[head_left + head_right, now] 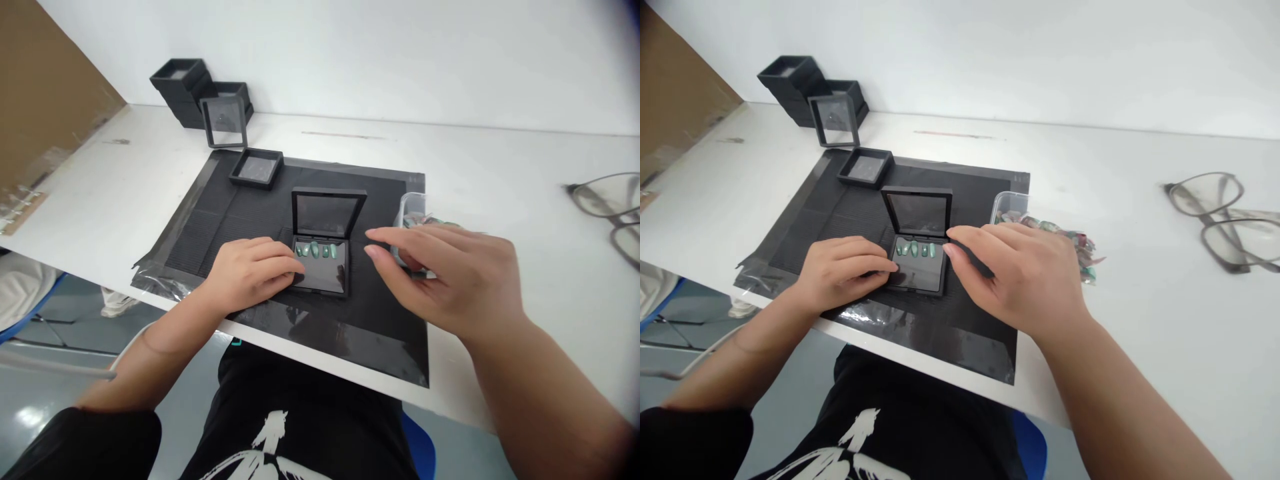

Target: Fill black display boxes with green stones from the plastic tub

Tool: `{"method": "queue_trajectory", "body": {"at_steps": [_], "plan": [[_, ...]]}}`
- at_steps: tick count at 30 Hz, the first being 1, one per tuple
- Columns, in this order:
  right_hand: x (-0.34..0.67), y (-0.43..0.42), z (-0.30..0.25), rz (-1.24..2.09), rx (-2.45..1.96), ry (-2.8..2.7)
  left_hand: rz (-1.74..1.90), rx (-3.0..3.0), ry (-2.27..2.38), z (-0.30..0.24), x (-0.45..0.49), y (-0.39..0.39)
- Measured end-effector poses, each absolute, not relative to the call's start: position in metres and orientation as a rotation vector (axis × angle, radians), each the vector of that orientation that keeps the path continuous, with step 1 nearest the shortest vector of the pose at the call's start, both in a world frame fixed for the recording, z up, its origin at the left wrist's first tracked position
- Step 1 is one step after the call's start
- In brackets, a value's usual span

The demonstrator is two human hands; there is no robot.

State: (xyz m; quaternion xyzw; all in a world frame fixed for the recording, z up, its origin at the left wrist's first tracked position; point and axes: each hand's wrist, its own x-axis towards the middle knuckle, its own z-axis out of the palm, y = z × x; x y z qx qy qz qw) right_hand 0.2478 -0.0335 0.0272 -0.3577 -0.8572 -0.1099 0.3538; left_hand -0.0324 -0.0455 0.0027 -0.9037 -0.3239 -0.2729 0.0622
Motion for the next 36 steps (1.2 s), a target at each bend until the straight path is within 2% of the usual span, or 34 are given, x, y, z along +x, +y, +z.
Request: {"method": "queue_trajectory", "body": {"at_steps": [10,20,26,36], "plan": [[0.2438,-0.0346,0.0237,-0.186,-1.015,-2.104,-0.94,-2.687,-1.115,-0.0025,-0.0364,-0.0471],[0.2438,-0.0342,0.0215,-0.174,-1.05,-2.088,-0.928,-2.732,-0.814,0.003,-0.0315,-0.0488],[0.242,-0.0346,0.0238,-0.15,-1.021,-2.131,-0.741,-2.96,-0.867,0.001,-0.0304,-0.0457],[0.242,-0.0352,0.0268,-0.168,-1.022,-2.201,-0.805,-2.86,-1.146,-0.0039,-0.0294,-0.0409]]}}
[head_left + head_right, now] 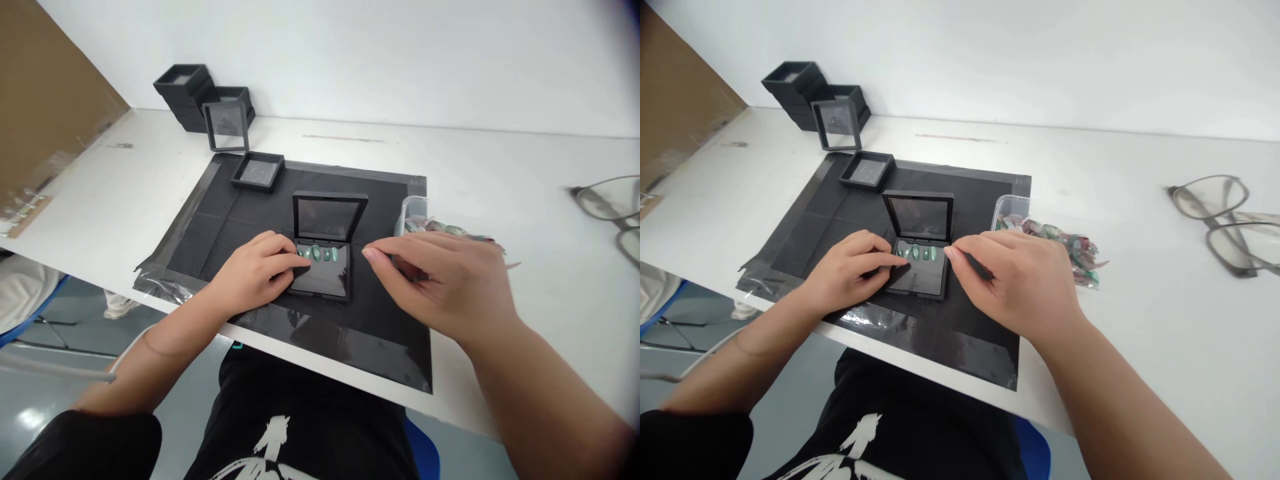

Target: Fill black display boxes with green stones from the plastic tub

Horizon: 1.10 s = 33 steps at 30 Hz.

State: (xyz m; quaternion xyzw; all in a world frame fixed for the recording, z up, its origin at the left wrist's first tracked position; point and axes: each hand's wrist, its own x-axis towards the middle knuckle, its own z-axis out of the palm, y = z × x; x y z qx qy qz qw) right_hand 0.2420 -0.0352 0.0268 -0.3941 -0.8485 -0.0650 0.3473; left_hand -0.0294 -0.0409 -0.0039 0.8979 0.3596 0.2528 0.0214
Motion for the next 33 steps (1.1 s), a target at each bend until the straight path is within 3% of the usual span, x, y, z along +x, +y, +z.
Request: {"method": "queue_trajectory", "body": {"at_steps": [33], "plan": [[0.244,-0.036,0.024,-0.159,-1.151,-2.163,0.56,2.492,1.221,0.006,-0.031,-0.044]]}}
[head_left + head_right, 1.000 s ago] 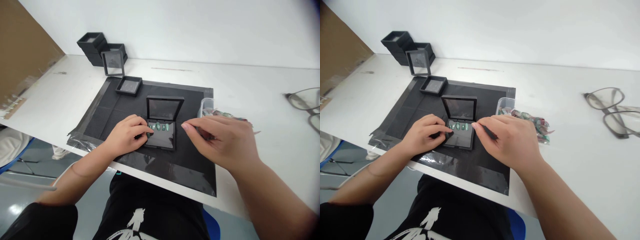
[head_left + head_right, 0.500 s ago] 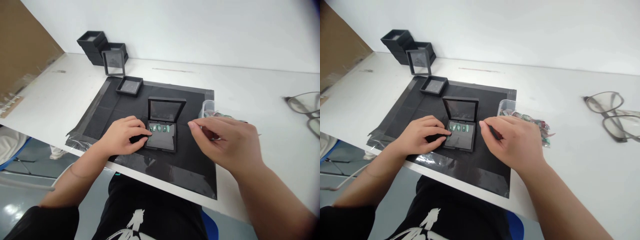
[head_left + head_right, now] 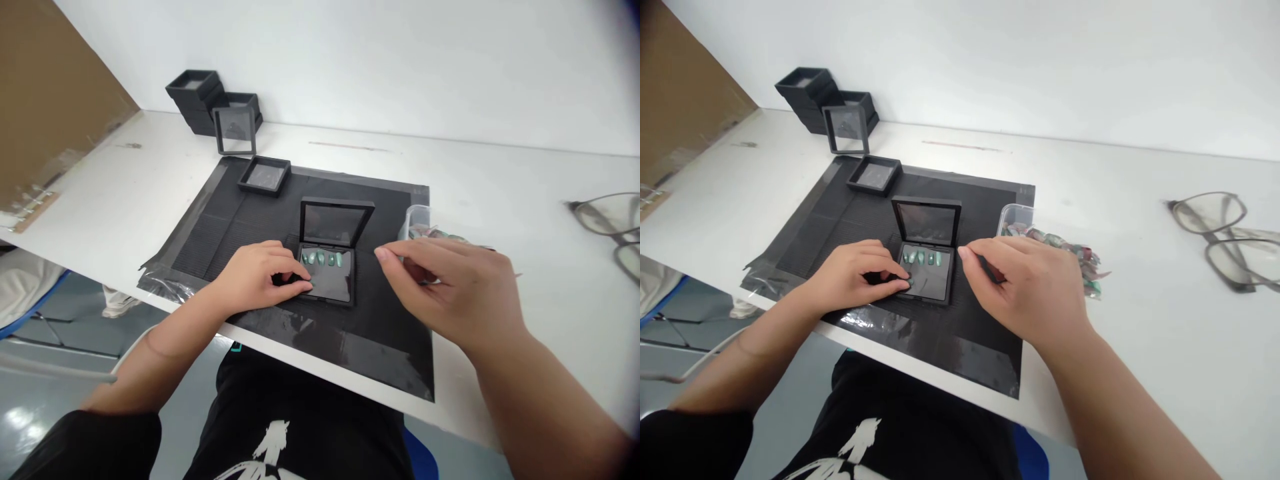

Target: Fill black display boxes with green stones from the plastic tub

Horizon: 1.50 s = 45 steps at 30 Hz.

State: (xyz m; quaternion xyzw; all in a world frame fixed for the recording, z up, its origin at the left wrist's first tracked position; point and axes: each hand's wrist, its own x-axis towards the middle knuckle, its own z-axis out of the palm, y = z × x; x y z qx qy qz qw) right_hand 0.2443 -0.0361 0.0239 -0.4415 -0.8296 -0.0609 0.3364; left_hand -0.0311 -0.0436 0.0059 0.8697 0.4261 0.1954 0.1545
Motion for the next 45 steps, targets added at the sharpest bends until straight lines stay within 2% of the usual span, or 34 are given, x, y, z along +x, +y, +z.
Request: {"method": "queue_trajectory", "body": {"at_steps": [5,16,38,45], "plan": [[0.2441,-0.0362,0.0257,-0.145,-1.154,-2.155,0.573,2.464,1.26,0.0048,-0.0261,-0.0449],[0.2472,-0.0311,0.0231,-0.109,-1.189,-2.175,0.559,2.806,0.991,-0.0023,-0.0329,-0.0398],[0.2491,-0.0335,0.0277,-0.126,-1.261,-2.164,0.766,2.917,1.302,0.0013,-0.0301,-0.0456],[0.2489,-0.0344,0.0283,-0.094,-1.304,-2.149,0.722,2.883,1.428,0.0045,-0.0279,-0.0491]]}}
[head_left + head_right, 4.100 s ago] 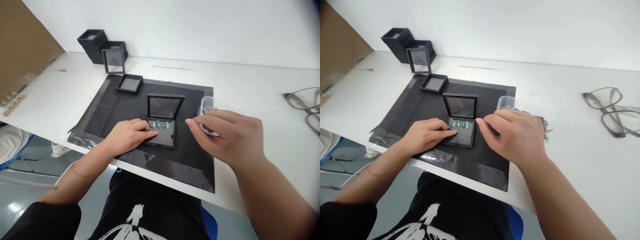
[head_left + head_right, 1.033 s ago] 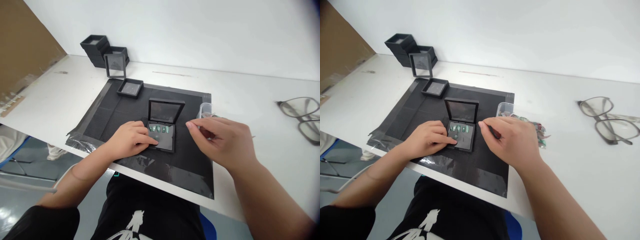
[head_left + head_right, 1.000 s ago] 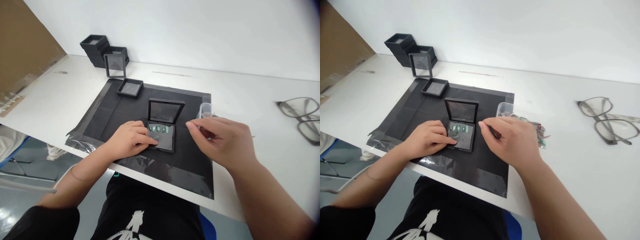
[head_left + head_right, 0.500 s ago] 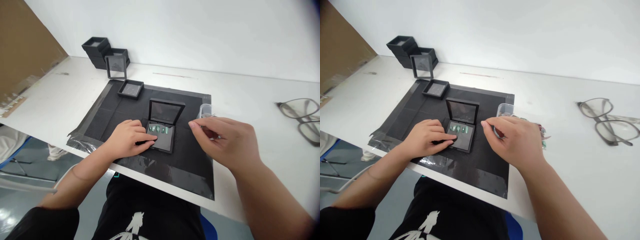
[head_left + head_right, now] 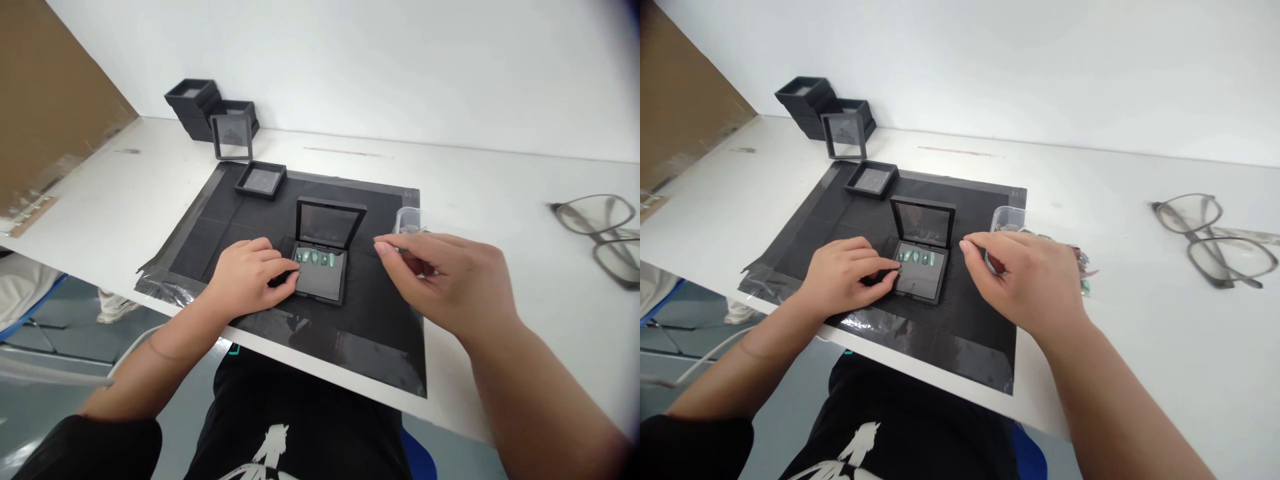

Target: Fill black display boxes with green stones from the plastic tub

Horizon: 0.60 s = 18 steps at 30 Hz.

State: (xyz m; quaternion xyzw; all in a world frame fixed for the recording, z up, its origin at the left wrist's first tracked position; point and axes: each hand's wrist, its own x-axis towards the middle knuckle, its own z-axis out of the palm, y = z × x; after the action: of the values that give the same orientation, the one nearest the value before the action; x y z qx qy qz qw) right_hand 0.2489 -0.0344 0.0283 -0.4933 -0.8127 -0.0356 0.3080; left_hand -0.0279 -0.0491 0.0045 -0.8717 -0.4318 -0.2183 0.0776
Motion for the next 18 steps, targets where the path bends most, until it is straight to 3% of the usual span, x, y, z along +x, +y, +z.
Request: {"method": "queue_trajectory", "body": {"at_steps": [18], "plan": [[0.2516,-0.0301,0.0224,-0.116,-1.282,-2.196,-0.684,-2.423,-1.507,0.0017,-0.02,-0.0532]]}}
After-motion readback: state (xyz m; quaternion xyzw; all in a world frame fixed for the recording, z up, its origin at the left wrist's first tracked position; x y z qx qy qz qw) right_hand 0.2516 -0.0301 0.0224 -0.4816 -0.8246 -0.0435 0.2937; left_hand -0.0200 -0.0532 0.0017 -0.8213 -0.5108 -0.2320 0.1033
